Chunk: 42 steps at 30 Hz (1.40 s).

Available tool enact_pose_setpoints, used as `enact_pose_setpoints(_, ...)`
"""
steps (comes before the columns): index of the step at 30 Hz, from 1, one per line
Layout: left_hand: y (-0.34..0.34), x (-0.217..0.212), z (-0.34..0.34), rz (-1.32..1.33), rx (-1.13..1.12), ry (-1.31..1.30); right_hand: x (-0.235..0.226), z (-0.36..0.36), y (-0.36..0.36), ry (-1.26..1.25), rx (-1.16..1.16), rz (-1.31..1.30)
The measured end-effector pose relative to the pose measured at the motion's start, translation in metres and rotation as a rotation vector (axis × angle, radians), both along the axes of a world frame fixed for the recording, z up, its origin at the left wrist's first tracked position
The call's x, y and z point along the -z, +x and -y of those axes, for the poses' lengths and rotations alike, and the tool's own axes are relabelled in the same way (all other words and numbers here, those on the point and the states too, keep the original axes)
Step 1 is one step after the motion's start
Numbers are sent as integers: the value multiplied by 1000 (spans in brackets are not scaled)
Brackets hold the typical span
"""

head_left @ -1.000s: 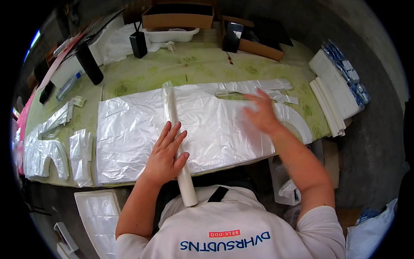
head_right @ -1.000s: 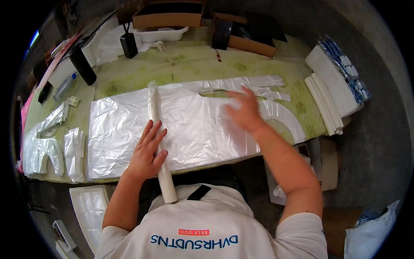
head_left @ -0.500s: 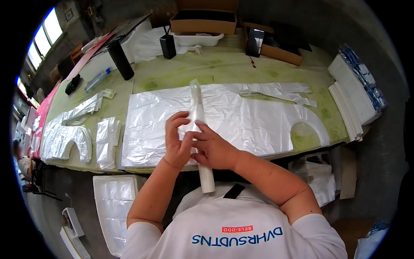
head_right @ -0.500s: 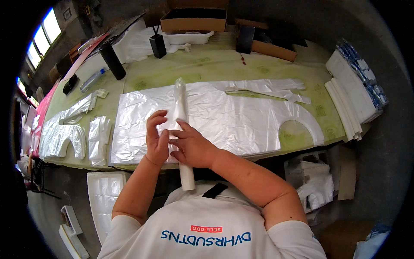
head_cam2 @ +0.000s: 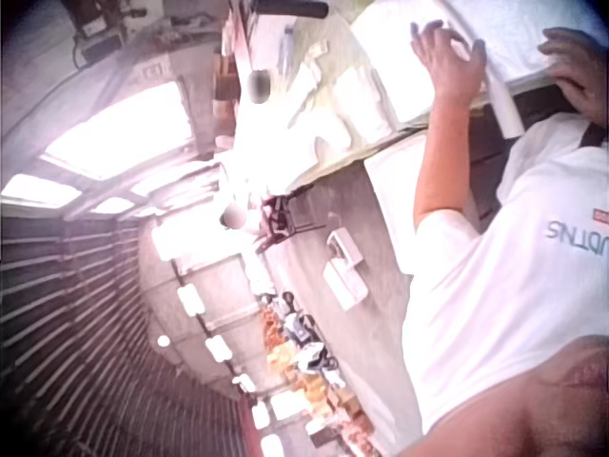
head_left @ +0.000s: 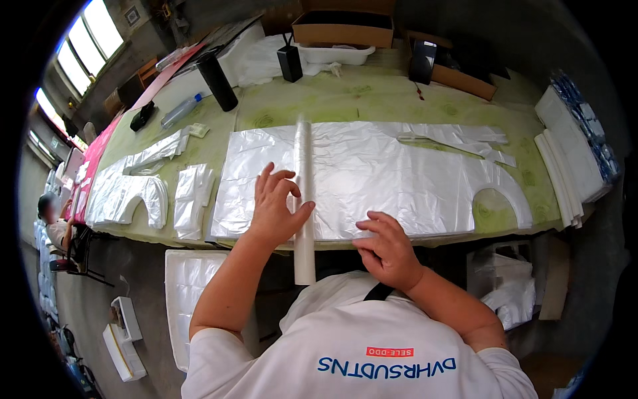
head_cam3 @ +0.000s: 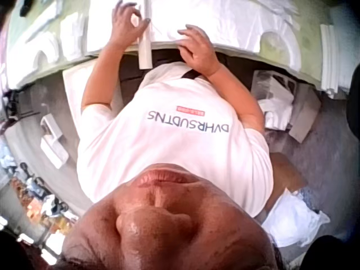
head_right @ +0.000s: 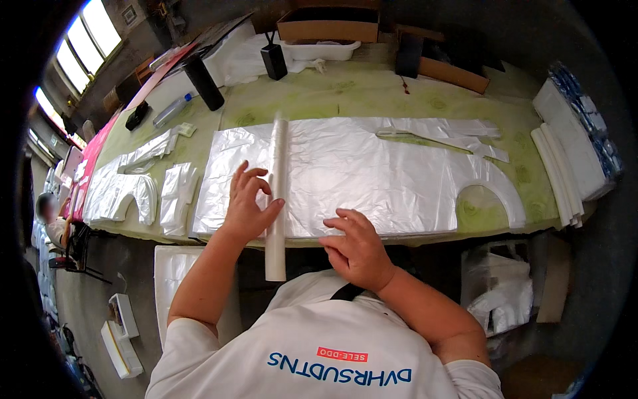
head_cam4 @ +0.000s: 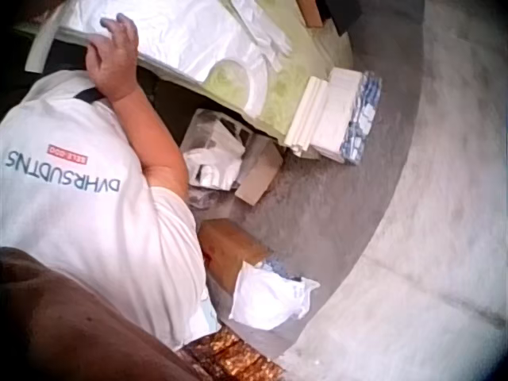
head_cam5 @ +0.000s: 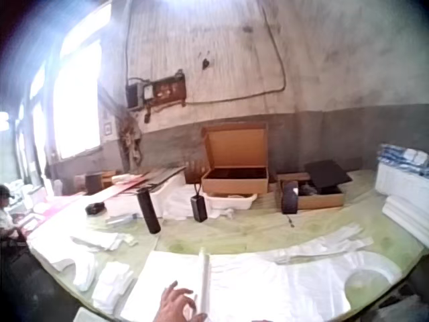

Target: The person wraps a white rectangular object with clear plastic film on a workbench. They unroll the film, fold it over the object, and smooth it down repeatedly. The wrapped item is set aside, and the process is repeated with another object.

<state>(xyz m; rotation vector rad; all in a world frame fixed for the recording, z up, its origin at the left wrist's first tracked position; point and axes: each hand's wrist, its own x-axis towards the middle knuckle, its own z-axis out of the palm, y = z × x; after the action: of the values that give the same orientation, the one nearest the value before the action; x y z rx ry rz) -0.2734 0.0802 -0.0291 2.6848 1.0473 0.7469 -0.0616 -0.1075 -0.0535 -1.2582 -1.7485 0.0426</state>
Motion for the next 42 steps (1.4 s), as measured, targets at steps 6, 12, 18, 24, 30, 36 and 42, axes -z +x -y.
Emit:
enact_pose_setpoints(6, -18, -31, 25, -58, 227, -466, 1, 10, -7, -51, -194, -41)
enact_pose_setpoints(12, -50, -40, 14, -54, -186, 39, 10, 21, 3, -60, -139, -71)
enact_pose_setpoints(18, -31, -20, 2, -323, -282, -250, 3, 23, 3, -59, -207, -53)
enact_pose_setpoints(24, -59, -22, -37, -564, -612, 38, 10, 35, 12, -75, -136, -92)
enact_pose_setpoints(30, -63, -12, -57, -373, -636, -289, 5, 34, 12, -42, -142, -69)
enact_pose_setpoints(36, -85, -19, -77, -494, -706, -314, 10, 36, 12, -26, -129, -95)
enact_pose_setpoints(42, -62, -34, -49, -377, -452, -376, 11, 39, 12, -48, -107, -98)
